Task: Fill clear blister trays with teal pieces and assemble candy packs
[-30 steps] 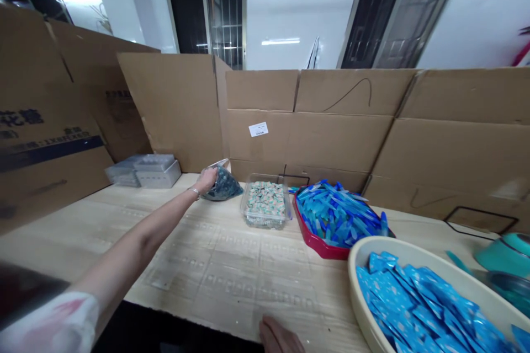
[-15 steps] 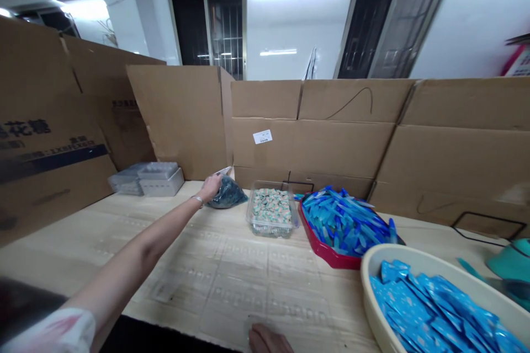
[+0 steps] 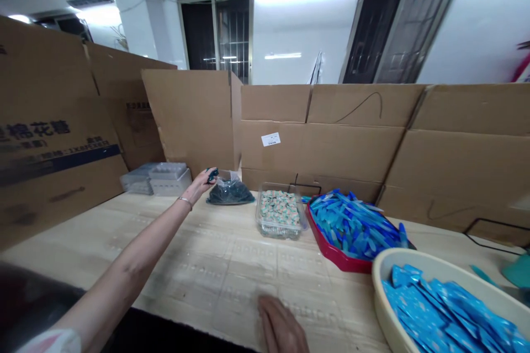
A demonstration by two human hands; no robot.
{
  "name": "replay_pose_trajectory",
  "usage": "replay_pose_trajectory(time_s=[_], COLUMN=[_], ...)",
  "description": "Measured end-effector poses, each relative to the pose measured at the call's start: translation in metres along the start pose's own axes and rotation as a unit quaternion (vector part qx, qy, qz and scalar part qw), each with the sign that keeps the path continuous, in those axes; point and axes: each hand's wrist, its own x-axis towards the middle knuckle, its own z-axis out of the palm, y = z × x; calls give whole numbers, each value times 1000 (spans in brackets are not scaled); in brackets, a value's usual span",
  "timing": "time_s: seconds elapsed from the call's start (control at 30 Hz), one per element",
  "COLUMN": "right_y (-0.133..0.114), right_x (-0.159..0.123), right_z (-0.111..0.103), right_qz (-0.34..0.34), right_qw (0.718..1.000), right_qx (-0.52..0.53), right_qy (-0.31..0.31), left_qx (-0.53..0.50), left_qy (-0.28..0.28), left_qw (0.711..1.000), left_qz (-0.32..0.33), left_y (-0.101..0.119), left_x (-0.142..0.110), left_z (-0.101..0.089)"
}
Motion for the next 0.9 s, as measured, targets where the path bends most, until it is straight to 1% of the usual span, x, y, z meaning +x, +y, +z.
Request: replay_pose_trajectory(time_s=[0.07, 0.13, 0.2, 0.27, 0.37, 0.43, 0.5, 0.57, 0.63, 0.67, 0.73, 0.8, 0.87, 0.9], right_y=[-11, -23, -32, -39, -48, -55, -60, -62, -60, -58, -54, -50, -47, -45], right_x=[27, 55, 80, 97, 104, 99, 90, 79, 70, 65, 58, 52, 45, 42], right_z=[-6, -7, -3, 3, 12, 13, 12, 9, 5, 2, -4, -10, -17, -20], right_qz=[81, 140, 171, 187, 199, 200, 208, 231, 269, 290, 323, 339, 346, 350], right_qw=[996, 987, 975, 962, 949, 946, 943, 934, 909, 888, 836, 789, 760, 754], right_qx=[44, 79, 129, 176, 216, 224, 226, 238, 284, 322, 408, 478, 513, 517], right_qy=[-2, 25, 52, 90, 115, 120, 125, 134, 145, 153, 172, 188, 199, 206], left_qx=[-50, -91, -130, -162, -202, -212, -210, -222, -248, -260, -278, -280, -269, -259], left_qy=[-42, -88, -129, -158, -176, -163, -142, -132, -133, -137, -148, -161, -176, -185], left_qw=[997, 987, 971, 955, 939, 940, 945, 940, 926, 918, 905, 897, 895, 896], left_qz=[-50, -104, -151, -190, -217, -210, -206, -224, -252, -266, -286, -301, -309, -309], left_y=[-7, -17, -29, -42, -60, -71, -79, -84, -87, -89, -92, -96, -101, -103], left_x=[-26, -59, -97, -135, -186, -212, -231, -245, -253, -257, -262, -268, -274, -277], left_z=[6, 14, 23, 33, 48, 56, 62, 65, 66, 66, 68, 70, 73, 74])
